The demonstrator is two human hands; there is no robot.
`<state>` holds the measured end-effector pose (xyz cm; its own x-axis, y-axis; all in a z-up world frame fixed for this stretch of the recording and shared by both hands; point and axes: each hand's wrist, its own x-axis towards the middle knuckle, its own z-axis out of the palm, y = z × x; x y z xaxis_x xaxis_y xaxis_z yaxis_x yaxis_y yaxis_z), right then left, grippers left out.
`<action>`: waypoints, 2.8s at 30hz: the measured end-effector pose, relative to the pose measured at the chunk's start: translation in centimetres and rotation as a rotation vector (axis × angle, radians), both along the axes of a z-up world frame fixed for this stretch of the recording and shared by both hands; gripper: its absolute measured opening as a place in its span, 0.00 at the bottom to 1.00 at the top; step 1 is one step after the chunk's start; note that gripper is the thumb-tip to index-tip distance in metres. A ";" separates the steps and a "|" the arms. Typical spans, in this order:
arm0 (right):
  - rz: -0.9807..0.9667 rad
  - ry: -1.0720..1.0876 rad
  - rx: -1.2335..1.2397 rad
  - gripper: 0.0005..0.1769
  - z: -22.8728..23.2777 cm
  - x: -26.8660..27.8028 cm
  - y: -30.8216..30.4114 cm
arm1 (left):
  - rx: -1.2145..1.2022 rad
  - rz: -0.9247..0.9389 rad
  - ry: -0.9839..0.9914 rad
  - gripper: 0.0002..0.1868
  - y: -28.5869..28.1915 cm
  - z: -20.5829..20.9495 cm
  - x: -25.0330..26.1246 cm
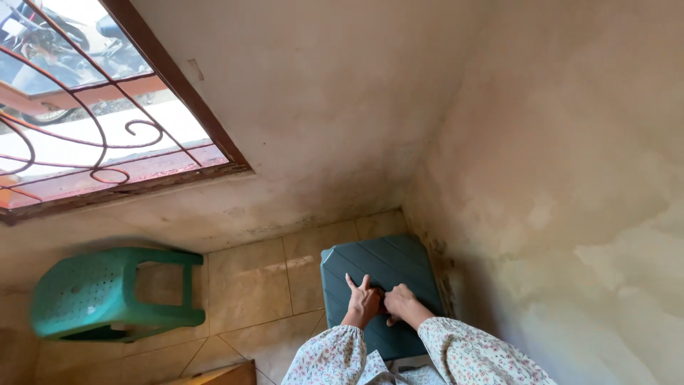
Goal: Sweeping the floor and moving small furniture and computer parts to reach corners in a room.
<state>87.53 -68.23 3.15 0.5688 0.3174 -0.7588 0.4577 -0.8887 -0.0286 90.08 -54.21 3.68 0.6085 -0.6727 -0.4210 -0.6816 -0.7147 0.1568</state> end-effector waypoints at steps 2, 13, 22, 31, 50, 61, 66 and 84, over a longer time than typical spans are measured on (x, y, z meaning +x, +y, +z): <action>0.031 -0.018 0.003 0.32 -1.1 1.7 -1.4 | -0.003 0.011 0.004 0.30 -1.3 -0.2 1.7; -0.018 0.074 0.115 0.27 -7.1 10.1 -8.3 | -0.004 -0.012 0.148 0.31 -6.7 -5.5 9.9; -0.039 0.013 0.146 0.27 -9.7 15.0 -11.7 | 0.086 -0.088 0.102 0.32 -11.1 -11.2 15.7; 0.017 -0.008 0.118 0.27 -12.4 22.2 -14.6 | 0.147 -0.080 0.032 0.32 -14.2 -13.8 22.5; 0.144 0.098 -0.018 0.28 -15.1 27.7 -15.8 | 0.025 0.091 0.040 0.31 -16.1 -19.8 25.9; -0.093 0.020 0.082 0.25 -15.7 25.1 -16.0 | -0.027 0.111 0.045 0.28 -15.9 -19.7 24.4; -0.129 -0.043 0.094 0.35 -15.3 24.4 -15.8 | -0.030 0.050 -0.027 0.24 -15.2 -21.2 22.5; -0.239 -0.246 0.677 0.10 17.1 13.3 -4.9 | -0.544 0.684 -0.260 0.20 -6.1 14.3 2.8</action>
<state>100.81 -73.14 20.25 0.8082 0.5153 -0.2850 0.3181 -0.7893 -0.5252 92.88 -60.27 18.03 0.9790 -0.1960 0.0556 -0.1978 -0.8482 0.4914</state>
